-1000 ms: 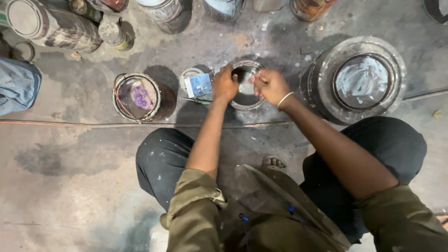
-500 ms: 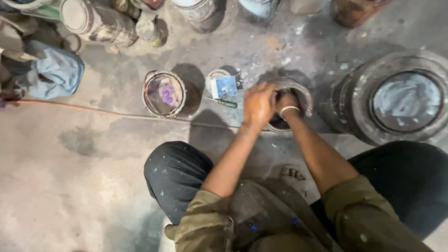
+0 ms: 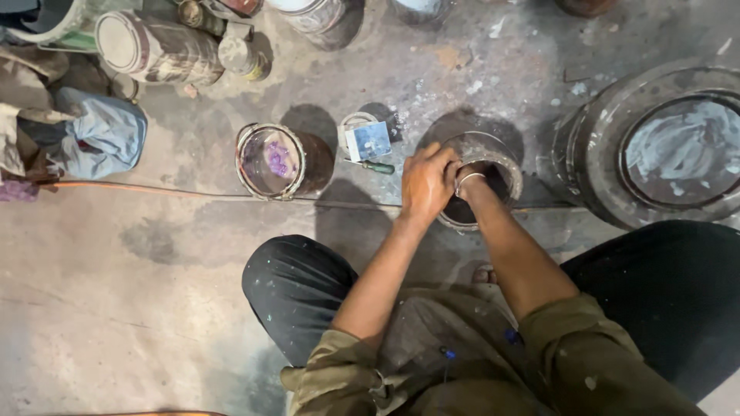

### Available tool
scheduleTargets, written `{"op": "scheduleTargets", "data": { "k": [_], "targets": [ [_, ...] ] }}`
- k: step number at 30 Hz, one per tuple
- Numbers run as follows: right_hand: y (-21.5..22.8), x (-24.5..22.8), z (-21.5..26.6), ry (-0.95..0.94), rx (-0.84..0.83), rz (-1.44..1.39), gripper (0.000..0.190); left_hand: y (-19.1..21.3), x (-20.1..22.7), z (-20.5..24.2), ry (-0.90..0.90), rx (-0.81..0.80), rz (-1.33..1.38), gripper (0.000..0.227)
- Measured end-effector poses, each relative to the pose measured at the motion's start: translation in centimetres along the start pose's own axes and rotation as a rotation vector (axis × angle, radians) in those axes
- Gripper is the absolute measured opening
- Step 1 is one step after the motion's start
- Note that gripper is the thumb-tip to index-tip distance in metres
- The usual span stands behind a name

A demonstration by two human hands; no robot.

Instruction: The person sits on the floor and prepares a purple rag by dipping it into a container. They then stand on a green stool and wipe the top surface of a green cabinet with the rag.

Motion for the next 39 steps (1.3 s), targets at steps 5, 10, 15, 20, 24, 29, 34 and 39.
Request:
{"op": "scheduleTargets", "data": {
  "k": [5, 10, 15, 20, 24, 29, 34, 39],
  "targets": [
    [2.8, 0.0, 0.5, 0.122, 0.317, 0.605, 0.030, 0.0, 1.8, 1.9, -0.095, 0.009, 0.015, 0.012],
    [-1.5, 2.0, 1.8, -0.094, -0.080, 0.023, 0.025, -0.9, 1.1, 2.0, -0.071, -0.031, -0.018, 0.012],
    [-4.9, -3.2, 5.0, -0.228, -0.408, -0.557, 0.029, -1.7, -4.9, -2.2, 0.140, 0.095, 0.037, 0.011],
    [-7.8, -12.4, 13.2, -0.138, -0.682, -0.859, 0.037, -3.3, -8.9, -4.2, 0.543, 0.027, 0.395, 0.029],
    [-10.1, -17.2, 18.3, -0.170, -0.848, -1.150, 0.039, -6.1, -4.7, -2.3, 0.737, -0.174, 1.642, 0.037],
    [-10.1, -19.1, 13.0, 0.020, -0.640, -0.964, 0.038, -9.4, -1.3, -1.2, 0.823, -0.182, 2.128, 0.061],
    [-6.0, -17.1, 13.1, 0.864, 0.000, 0.251, 0.033, -11.7, -4.6, -1.4, 0.918, -0.112, 2.079, 0.057],
    [-6.7, -17.0, 21.3, 1.231, 0.233, 0.822, 0.046, -12.8, -6.0, 0.9, 0.953, -0.070, 2.053, 0.053]
  ]
}}
Point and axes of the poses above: each hand's wrist, its own z-axis away from the middle knuckle, its own y-axis out of the back of the hand, x = y × z, the point moved 7 cm from there along -z, towards the middle knuckle, and after that the axes turned 8 degrees about x, right-handed, at the moved point
